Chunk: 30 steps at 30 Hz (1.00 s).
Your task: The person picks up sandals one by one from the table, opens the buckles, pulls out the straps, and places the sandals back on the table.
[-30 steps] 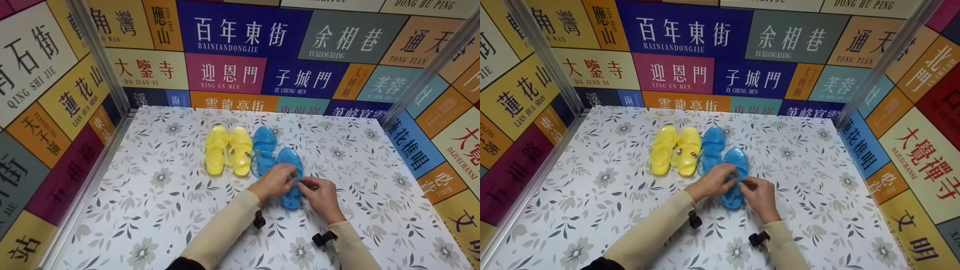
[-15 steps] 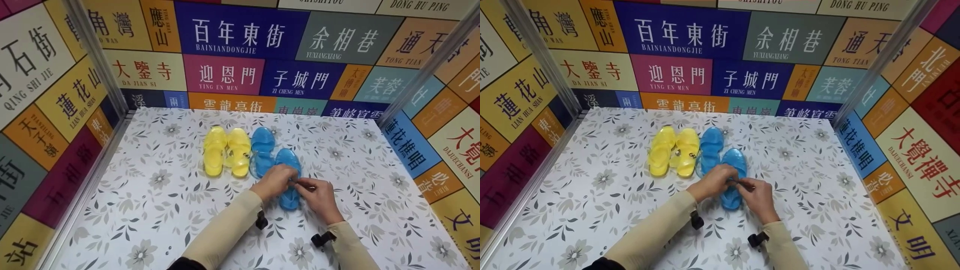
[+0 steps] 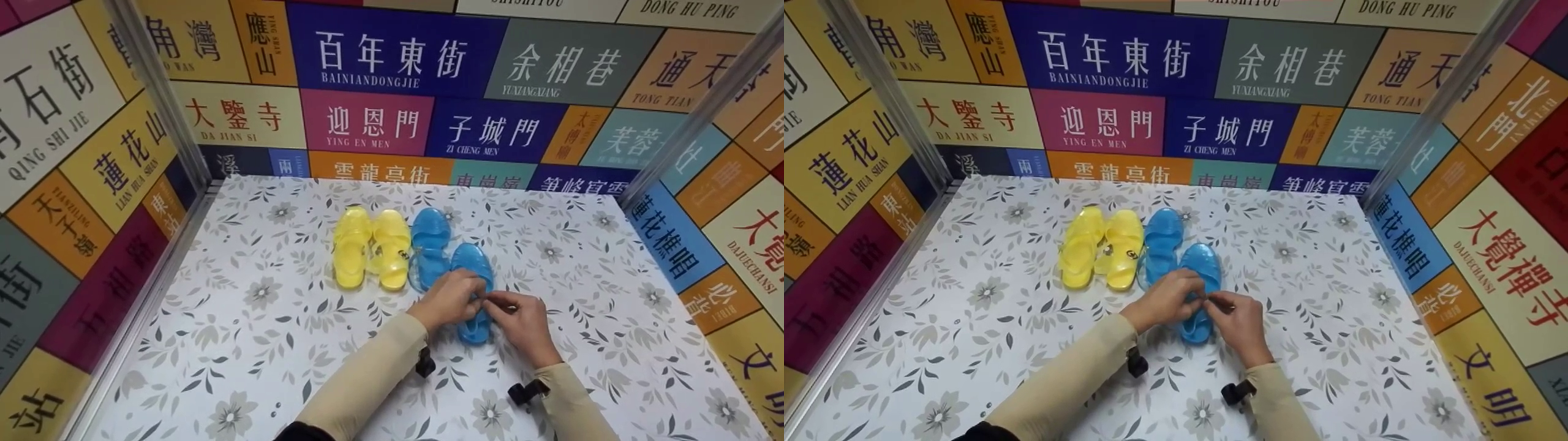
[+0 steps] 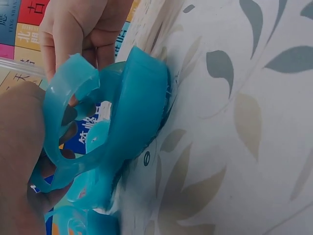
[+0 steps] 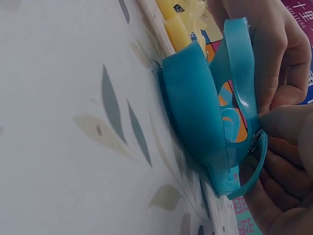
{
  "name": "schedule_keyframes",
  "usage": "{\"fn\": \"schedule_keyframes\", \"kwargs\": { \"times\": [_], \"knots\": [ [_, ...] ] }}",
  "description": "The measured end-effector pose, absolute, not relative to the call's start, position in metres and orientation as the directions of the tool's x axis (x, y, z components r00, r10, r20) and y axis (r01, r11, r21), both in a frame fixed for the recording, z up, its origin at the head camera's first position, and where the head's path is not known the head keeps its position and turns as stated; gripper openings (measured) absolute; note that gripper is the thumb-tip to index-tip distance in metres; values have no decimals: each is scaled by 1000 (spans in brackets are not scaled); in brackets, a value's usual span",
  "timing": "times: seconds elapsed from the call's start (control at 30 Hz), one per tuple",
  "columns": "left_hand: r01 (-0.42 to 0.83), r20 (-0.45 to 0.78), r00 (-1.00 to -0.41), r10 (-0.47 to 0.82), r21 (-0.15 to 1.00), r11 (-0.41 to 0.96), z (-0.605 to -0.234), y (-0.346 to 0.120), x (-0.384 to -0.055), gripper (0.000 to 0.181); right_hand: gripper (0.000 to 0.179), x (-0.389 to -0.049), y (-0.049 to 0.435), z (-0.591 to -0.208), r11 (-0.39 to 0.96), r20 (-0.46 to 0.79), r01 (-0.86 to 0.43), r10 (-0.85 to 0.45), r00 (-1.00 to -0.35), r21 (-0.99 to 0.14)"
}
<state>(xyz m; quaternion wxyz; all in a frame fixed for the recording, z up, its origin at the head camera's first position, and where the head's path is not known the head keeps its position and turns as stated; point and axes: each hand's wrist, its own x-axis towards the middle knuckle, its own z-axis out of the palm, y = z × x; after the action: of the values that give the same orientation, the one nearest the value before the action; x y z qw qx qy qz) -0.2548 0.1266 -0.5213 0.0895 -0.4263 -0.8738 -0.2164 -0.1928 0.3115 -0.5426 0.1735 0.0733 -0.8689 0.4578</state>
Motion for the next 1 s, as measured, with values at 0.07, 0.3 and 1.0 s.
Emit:
{"fn": "schedule_keyframes", "kwargs": {
  "times": [0.07, 0.3, 1.0],
  "knots": [
    [779, 352, -627, 695, 288, 557, -521, 127, -254, 8, 13, -193, 311, -543, 566, 373, -288, 37, -927, -772],
    [789, 383, -614, 690, 291, 541, -520, 128, -255, 6, 12, -193, 311, -543, 569, 377, -294, 30, -926, -768],
    [709, 324, -705, 630, 311, 633, -522, 130, -252, 7, 13, -190, 312, -544, 536, 343, -265, 49, -938, -801]
  ]
}}
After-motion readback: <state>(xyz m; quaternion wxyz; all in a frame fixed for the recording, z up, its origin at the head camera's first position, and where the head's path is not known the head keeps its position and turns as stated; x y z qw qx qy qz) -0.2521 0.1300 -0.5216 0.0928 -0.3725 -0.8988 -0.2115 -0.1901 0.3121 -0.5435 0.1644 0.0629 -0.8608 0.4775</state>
